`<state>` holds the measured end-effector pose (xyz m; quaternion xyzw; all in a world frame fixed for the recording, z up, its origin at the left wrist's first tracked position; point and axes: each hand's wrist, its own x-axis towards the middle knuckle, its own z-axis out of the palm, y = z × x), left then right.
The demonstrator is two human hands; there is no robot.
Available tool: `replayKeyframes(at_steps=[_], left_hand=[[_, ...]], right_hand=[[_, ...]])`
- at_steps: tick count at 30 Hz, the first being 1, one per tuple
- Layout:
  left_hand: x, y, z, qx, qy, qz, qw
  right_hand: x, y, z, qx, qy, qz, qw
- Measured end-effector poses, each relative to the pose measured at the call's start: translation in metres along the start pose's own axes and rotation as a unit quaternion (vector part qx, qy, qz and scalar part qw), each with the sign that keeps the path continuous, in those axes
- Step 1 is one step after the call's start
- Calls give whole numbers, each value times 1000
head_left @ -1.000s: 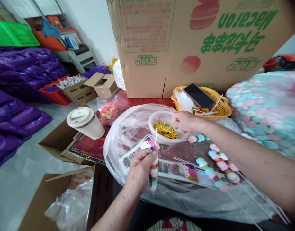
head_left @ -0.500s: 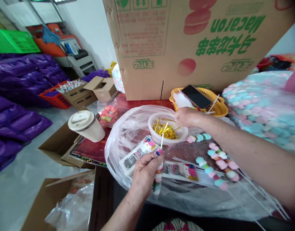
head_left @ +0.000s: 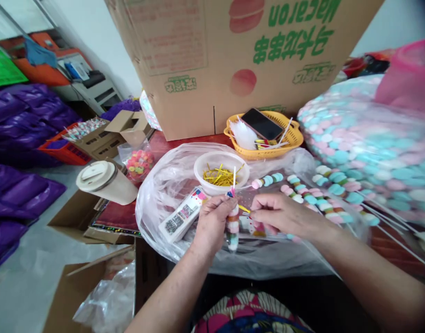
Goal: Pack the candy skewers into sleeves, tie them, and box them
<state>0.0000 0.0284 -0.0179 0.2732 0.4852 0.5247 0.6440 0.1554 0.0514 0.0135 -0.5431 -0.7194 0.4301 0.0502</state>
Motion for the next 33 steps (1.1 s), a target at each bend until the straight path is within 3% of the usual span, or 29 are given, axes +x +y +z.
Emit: replayKeyframes(at_steps=[4,7,10,16,20,24,28,33], left_hand=[[1,-9,0,119,42,77,989],[-2,-10,-12,178,71,89,978],[-5,-10,-20,152,86,61,983],[-7,-12,-19,84,81,40,992],[-5,-15,-26,65,81,31,994],[-8,-9,-38,32,97,26,994],[-13,-1,-45,-1,119,14,993],[-15,-6,-34,0,92,-49,995]], right_hand=[[9,31,-1,-182,111,8,977],[6,48,-7,-198,146,1,969],[4,49,-14,-227,183,-14,956],[16,15,2,-92,104,-73,988],[33,3,37,-128,55,-76,987],[50,8,60,-135,41,-84,986],[49,14,47,-122,50,-89,987],[4,9,27,6,65,-77,995]])
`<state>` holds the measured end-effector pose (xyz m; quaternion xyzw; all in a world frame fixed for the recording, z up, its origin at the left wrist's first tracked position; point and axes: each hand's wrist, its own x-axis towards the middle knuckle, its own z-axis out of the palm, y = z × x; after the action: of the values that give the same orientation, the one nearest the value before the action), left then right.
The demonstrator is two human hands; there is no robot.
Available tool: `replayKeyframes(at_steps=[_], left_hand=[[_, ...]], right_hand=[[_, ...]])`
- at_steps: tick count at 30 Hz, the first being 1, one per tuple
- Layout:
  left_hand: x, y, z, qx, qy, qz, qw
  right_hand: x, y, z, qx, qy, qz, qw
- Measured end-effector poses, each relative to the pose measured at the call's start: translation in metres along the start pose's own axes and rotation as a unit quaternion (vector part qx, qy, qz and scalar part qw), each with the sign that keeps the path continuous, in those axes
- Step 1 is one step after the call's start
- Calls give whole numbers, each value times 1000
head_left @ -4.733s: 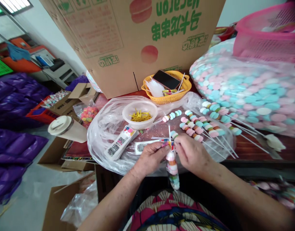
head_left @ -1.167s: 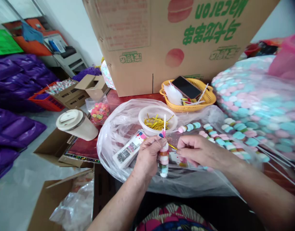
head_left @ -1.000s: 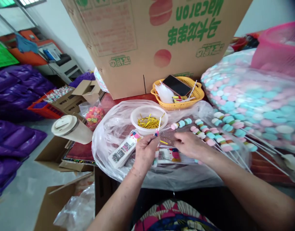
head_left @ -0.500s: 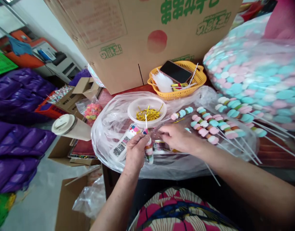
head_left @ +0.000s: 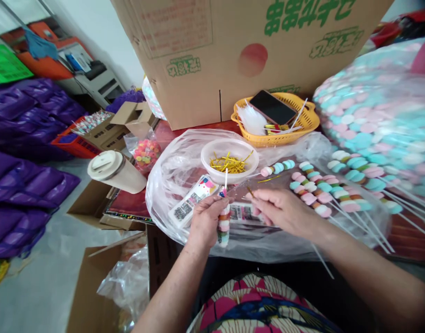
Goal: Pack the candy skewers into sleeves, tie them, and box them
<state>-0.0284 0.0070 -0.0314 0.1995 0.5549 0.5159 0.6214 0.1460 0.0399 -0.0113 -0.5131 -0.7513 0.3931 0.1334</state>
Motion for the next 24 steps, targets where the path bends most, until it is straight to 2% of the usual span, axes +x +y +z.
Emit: replayKeyframes(at_steps=[3,5,7,10,14,15,17,20,21,22,24], left_hand=[[-3,-7,15,21,-50,-17,998],[-6,-11,24,42,-82,-15,996],[-10,-13,29,71,-104,-8,992],[-16,-15,31,135,-126,-8,983],[-22,-17,29,203,-209,24,956],[-23,-18,29,201,-219,34,954],[-23,-22,31,161,-200,34,966],[-23,-26,34,57,-159,0,986],[-22,-26,34,31,-165,-19,986],[-22,-25,33,16,-182,-50,982],[-22,-21,29,5,-240,-140,960]], right_hand=[[-23,-8,5,78,32,-84,993],[-29,-8,13,82,60,-146,984],[-30,-4,17,72,68,-175,980],[-30,4,15,59,58,-156,984],[-34,13,10,22,66,-105,992],[-36,15,12,12,72,-92,993],[-39,16,19,17,105,-66,992],[-46,16,31,106,215,-40,970],[-48,16,32,137,225,-46,964],[-51,16,30,152,213,-68,963],[-56,15,21,137,146,-149,968]])
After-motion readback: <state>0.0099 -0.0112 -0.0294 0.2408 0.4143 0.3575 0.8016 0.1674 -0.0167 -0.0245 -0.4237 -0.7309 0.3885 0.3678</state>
